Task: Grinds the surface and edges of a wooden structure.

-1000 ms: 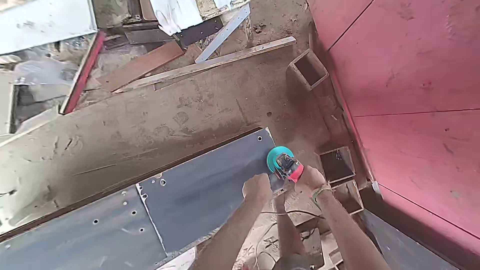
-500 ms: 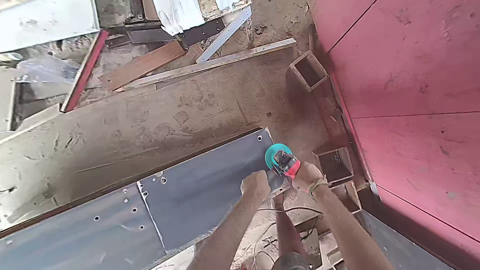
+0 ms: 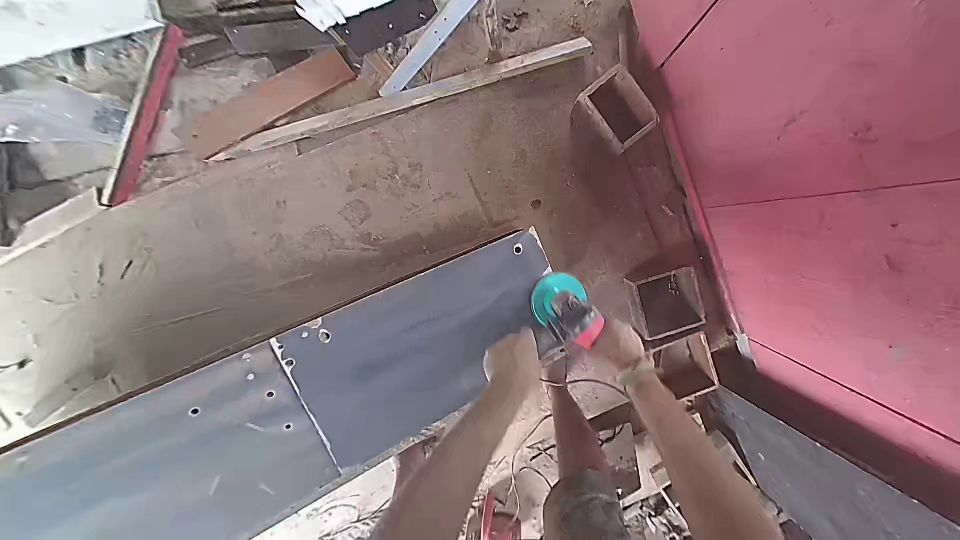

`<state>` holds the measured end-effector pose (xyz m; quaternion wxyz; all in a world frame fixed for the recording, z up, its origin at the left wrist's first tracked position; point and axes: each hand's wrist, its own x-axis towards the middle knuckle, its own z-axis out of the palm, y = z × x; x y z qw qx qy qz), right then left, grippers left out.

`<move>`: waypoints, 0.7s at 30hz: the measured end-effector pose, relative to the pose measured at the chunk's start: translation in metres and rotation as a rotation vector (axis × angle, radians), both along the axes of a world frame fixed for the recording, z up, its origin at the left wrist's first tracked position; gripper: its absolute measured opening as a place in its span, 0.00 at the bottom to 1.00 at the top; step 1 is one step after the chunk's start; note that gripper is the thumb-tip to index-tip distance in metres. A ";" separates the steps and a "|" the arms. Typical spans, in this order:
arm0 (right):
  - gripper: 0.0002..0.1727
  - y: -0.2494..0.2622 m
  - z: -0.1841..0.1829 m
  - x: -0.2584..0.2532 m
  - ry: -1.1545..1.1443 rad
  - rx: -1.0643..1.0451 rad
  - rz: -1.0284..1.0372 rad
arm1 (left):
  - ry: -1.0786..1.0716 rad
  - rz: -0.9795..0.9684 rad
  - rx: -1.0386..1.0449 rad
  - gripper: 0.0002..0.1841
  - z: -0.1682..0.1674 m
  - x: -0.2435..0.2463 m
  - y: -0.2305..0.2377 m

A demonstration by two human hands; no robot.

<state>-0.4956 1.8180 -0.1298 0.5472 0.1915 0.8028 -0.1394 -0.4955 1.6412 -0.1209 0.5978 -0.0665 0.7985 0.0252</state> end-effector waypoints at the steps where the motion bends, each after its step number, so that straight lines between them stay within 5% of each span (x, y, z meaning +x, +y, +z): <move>1: 0.36 -0.008 0.001 -0.024 0.021 0.002 -0.001 | 0.045 0.000 -0.006 0.22 0.000 -0.019 -0.007; 5: 0.25 -0.030 0.002 -0.096 0.065 0.003 0.038 | 0.090 -0.039 -0.019 0.20 -0.004 -0.088 -0.027; 9: 0.24 -0.022 -0.002 -0.114 0.012 0.014 0.133 | 0.031 -0.027 0.005 0.19 -0.001 -0.098 -0.021; 14: 0.33 -0.002 0.015 -0.067 -0.124 0.025 0.135 | -0.051 0.015 0.020 0.20 0.004 -0.037 0.003; 21: 0.31 0.028 0.002 0.041 -0.165 0.063 0.039 | -0.135 -0.062 0.058 0.23 -0.003 0.040 0.025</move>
